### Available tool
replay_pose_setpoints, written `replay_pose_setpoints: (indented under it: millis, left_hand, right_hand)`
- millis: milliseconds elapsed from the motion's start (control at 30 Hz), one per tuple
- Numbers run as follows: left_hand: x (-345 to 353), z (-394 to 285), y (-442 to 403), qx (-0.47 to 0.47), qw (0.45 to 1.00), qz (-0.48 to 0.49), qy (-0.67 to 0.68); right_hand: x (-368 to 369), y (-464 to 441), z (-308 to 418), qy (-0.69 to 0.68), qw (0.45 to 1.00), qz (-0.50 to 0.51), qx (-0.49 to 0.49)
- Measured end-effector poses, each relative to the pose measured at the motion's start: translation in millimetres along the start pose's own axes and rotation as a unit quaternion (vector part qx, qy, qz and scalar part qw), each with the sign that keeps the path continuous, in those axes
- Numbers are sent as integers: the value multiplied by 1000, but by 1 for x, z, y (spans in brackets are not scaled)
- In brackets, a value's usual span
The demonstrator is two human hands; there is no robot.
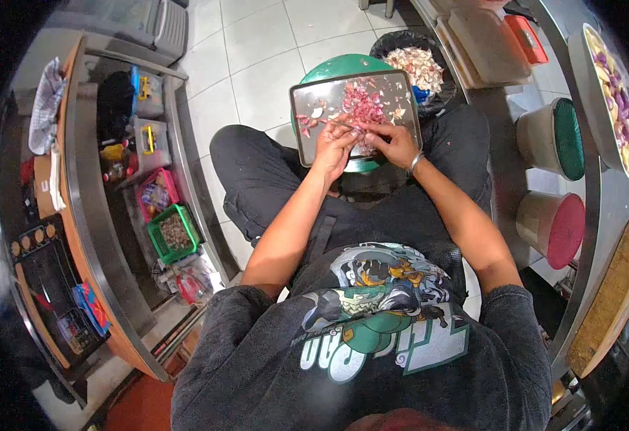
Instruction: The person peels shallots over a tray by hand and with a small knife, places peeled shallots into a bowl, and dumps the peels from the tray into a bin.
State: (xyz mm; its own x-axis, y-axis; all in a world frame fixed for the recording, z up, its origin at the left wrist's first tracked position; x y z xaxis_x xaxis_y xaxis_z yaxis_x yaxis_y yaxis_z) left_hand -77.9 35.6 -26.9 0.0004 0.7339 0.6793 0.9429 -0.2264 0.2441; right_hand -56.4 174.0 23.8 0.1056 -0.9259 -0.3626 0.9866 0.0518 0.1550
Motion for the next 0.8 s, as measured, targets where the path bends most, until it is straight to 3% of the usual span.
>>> replay_pose_setpoints:
  millis: [67,300,467,800]
  left_hand:
    - [-3,2,0,2,1000,0,3]
    - [-9,8,-4,6,999,34,1]
    - [-2,4,0,-4,1000,10,9]
    - [1,4,1,-37,999,15,26]
  right_hand:
    - [0,2,3,-9,997,35,64]
    - [4,-1,-8,-45,998,29,37]
    - [3,-3,-23,-12,996,23,86]
    - [-6,-5,-16,-62,996,-12,58]
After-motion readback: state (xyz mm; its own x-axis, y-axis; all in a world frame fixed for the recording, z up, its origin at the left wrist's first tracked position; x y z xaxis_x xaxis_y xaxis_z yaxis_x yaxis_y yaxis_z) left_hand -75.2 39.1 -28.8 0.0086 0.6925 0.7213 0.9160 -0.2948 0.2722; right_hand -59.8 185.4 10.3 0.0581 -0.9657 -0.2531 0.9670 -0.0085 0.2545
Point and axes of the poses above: each hand's wrist, its own y-axis away from the middle knuckle, its own x-axis out of the palm, z = x × y, the point moved 9 cm from there along -y, towards the middle knuckle, and after that the axes turned 12 degrees about x, right-handed, at the moved point
